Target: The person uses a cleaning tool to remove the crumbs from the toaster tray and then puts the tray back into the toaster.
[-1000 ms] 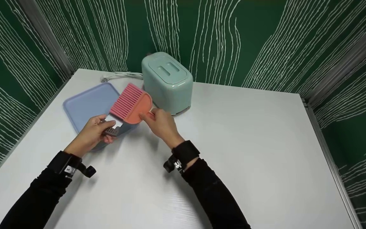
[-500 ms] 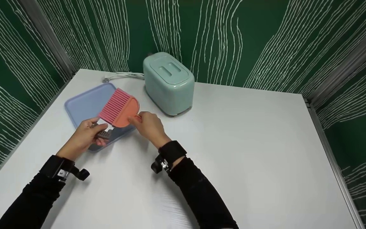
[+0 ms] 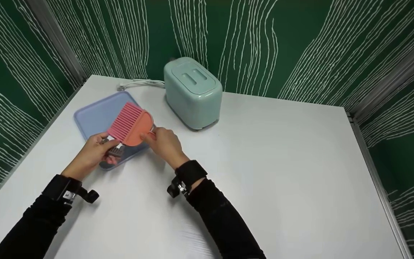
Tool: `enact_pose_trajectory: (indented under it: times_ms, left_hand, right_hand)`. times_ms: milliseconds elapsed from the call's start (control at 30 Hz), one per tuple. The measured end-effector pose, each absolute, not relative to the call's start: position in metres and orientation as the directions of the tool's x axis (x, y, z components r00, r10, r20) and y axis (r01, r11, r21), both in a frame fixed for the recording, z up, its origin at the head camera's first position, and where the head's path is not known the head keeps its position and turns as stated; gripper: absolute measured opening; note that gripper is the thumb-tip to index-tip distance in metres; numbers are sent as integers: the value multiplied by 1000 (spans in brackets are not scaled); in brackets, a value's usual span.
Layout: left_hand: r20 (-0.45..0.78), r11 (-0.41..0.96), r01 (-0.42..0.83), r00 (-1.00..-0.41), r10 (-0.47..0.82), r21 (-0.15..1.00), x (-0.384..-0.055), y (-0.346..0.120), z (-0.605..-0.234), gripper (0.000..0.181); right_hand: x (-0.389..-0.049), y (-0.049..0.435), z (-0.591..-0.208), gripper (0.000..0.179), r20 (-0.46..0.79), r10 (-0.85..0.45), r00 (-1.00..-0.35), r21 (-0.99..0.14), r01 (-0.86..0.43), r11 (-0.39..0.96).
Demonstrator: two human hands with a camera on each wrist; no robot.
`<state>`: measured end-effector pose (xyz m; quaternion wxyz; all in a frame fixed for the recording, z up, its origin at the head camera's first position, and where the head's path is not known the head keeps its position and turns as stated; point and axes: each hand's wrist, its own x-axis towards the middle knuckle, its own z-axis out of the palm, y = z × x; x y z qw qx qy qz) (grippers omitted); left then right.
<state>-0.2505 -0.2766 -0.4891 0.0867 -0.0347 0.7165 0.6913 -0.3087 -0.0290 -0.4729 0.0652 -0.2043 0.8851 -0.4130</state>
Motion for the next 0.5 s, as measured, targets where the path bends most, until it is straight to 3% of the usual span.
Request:
enact_pose_trajectory:
  times_ms: [267, 500]
  left_hand:
    - [-165, 104, -157, -984, 63, 982, -247, -284, -485, 62]
    - [-155, 118, -147, -986, 59, 982, -247, -289, -485, 57]
  right_hand:
    - [-306, -33, -473, 45, 49, -403, -914, -733, -307, 607]
    - [-305, -36, -475, 46, 71, -401, -913, -712, -328, 621]
